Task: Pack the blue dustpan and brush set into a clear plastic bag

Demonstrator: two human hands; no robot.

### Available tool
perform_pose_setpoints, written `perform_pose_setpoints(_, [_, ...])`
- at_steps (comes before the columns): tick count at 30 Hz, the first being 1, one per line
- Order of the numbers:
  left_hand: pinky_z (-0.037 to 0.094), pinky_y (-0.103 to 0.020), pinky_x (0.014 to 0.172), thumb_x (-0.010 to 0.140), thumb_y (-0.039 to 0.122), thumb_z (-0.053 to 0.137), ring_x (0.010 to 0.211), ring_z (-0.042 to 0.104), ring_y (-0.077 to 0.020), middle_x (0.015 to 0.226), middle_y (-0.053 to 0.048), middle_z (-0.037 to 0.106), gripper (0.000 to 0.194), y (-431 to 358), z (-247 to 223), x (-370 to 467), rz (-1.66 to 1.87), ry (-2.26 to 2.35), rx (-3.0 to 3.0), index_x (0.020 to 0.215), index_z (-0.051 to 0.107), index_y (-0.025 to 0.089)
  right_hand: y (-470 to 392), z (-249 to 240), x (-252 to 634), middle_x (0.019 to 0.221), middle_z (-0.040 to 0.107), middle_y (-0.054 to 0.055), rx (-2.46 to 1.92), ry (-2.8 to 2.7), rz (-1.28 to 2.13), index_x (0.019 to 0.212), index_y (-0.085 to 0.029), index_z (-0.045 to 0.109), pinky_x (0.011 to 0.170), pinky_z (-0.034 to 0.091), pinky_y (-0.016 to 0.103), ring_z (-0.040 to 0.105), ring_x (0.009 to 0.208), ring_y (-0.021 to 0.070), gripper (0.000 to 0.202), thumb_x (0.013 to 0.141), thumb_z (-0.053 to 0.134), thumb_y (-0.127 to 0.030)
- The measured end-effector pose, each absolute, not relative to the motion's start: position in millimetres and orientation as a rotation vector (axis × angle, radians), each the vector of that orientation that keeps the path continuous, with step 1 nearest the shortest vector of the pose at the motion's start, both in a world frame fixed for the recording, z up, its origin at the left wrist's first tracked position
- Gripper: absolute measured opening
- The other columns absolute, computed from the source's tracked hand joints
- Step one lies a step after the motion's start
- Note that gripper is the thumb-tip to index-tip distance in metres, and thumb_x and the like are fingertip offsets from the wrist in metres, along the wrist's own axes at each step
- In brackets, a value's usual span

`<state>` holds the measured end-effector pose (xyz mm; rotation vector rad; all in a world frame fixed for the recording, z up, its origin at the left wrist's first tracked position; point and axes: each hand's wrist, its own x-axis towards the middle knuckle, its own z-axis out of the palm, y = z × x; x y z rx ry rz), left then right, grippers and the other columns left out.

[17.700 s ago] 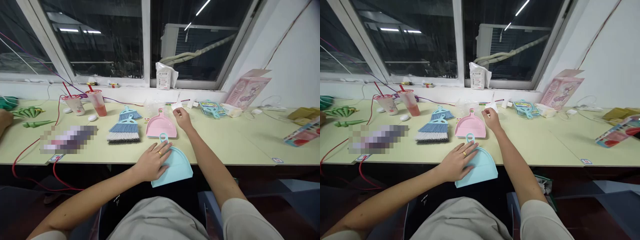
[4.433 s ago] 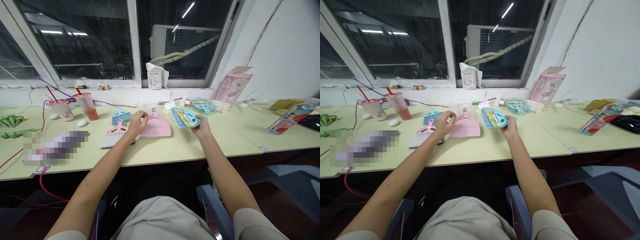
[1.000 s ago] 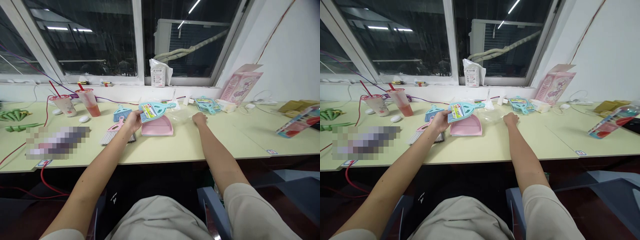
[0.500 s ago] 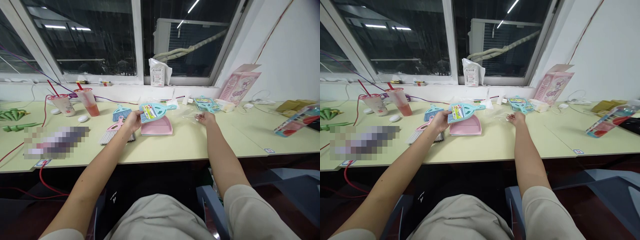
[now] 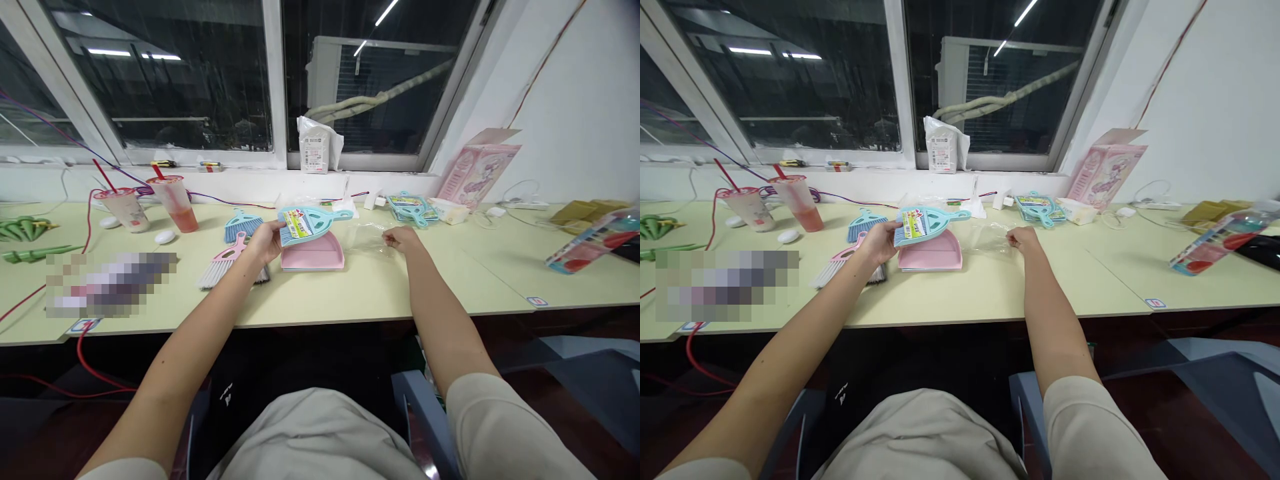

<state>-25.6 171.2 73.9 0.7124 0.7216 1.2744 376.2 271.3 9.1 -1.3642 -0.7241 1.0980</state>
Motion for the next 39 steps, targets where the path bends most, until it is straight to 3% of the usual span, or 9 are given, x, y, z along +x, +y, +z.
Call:
perform_pose_setpoints(4, [0.066, -0.049, 0.095, 0.087, 0.008, 0.054, 0.100, 0.080, -0.0349, 0.111, -0.019, 0.081, 0.055, 173.3, 71.8, -26.6, 1.268, 0.728, 0.727, 0.142, 0.061, 0.006, 265.9, 19.3, 382.2, 0.076, 0.074, 0.009, -1.445, -0.684, 1.169, 0.093, -0.019, 0.058, 0.052, 0.057, 0.028, 0.071, 0.059, 0.0193, 0.007, 0.093, 0.061, -0.012])
perform_pose_setpoints(7, [0.066, -0.051, 0.095, 0.087, 0.009, 0.054, 0.100, 0.080, -0.0361, 0.112, -0.018, 0.081, 0.056, 175.7, 69.1, -27.4, 1.268, 0.720, 0.741, 0.143, 0.061, 0.008, 261.2, 28.7, 388.7, 0.086, 0.077, 0.011, -1.410, -0.681, 1.154, 0.090, -0.021, 0.054, 0.049, 0.049, 0.024, 0.076, 0.068, 0.0209, 0.011, 0.099, 0.053, -0.015])
perform_pose_setpoints(9, [0.065, -0.052, 0.096, 0.087, 0.009, 0.055, 0.100, 0.080, -0.0363, 0.113, -0.018, 0.081, 0.056, 177.4, 67.2, -27.8, 1.272, 0.714, 0.749, 0.142, 0.061, 0.008, 258.1, 34.1, 391.4, 0.087, 0.078, 0.012, -1.374, -0.688, 1.153, 0.089, -0.021, 0.054, 0.046, 0.044, 0.023, 0.076, 0.069, 0.0207, 0.014, 0.101, 0.051, -0.016])
perform_pose_setpoints(16, [0.065, -0.050, 0.096, 0.087, 0.007, 0.055, 0.100, 0.080, -0.0343, 0.112, -0.017, 0.081, 0.050, 181.6, 62.5, -27.9, 1.287, 0.729, 0.779, 0.136, 0.065, 0.007, 246.9, 46.1, 376.3, 0.092, 0.078, 0.014, -1.218, -0.782, 1.270, 0.093, -0.018, 0.058, 0.047, 0.046, 0.025, 0.076, 0.073, 0.0215, 0.015, 0.105, 0.050, -0.020])
perform_pose_setpoints(26, [0.066, -0.047, 0.093, 0.085, 0.002, 0.056, 0.095, 0.081, -0.0310, 0.109, -0.017, 0.081, 0.047, 178.4, 64.4, -28.4, 1.322, 0.743, 0.833, 0.130, 0.066, 0.007, 235.7, 57.6, 359.9, 0.079, 0.074, 0.008, -1.118, -0.834, 1.355, 0.091, -0.020, 0.058, 0.040, 0.038, 0.020, 0.064, 0.055, 0.0139, 0.017, 0.106, 0.053, -0.026])
perform_pose_setpoints(33, [0.067, -0.044, 0.091, 0.085, 0.002, 0.058, 0.095, 0.081, -0.0303, 0.109, -0.017, 0.081, 0.046, 177.5, 65.4, -27.7, 1.309, 0.764, 0.854, 0.130, 0.068, 0.007, 235.4, 56.1, 352.4, 0.073, 0.072, 0.005, -1.061, -0.845, 1.426, 0.093, -0.024, 0.056, 0.044, 0.047, 0.025, 0.067, 0.058, 0.0190, 0.010, 0.103, 0.055, -0.027])
perform_pose_setpoints(39, [0.067, -0.040, 0.086, 0.085, 0.002, 0.057, 0.093, 0.081, -0.0295, 0.104, -0.016, 0.082, 0.044, 173.2, 69.8, -25.0, 1.289, 0.854, 0.837, 0.128, 0.069, 0.006, 233.5, 52.5, 324.6, 0.076, 0.073, 0.007, -1.075, -0.846, 1.504, 0.098, -0.022, 0.057, 0.067, 0.065, 0.038, 0.080, 0.077, 0.0268, 0.011, 0.104, 0.047, -0.020])
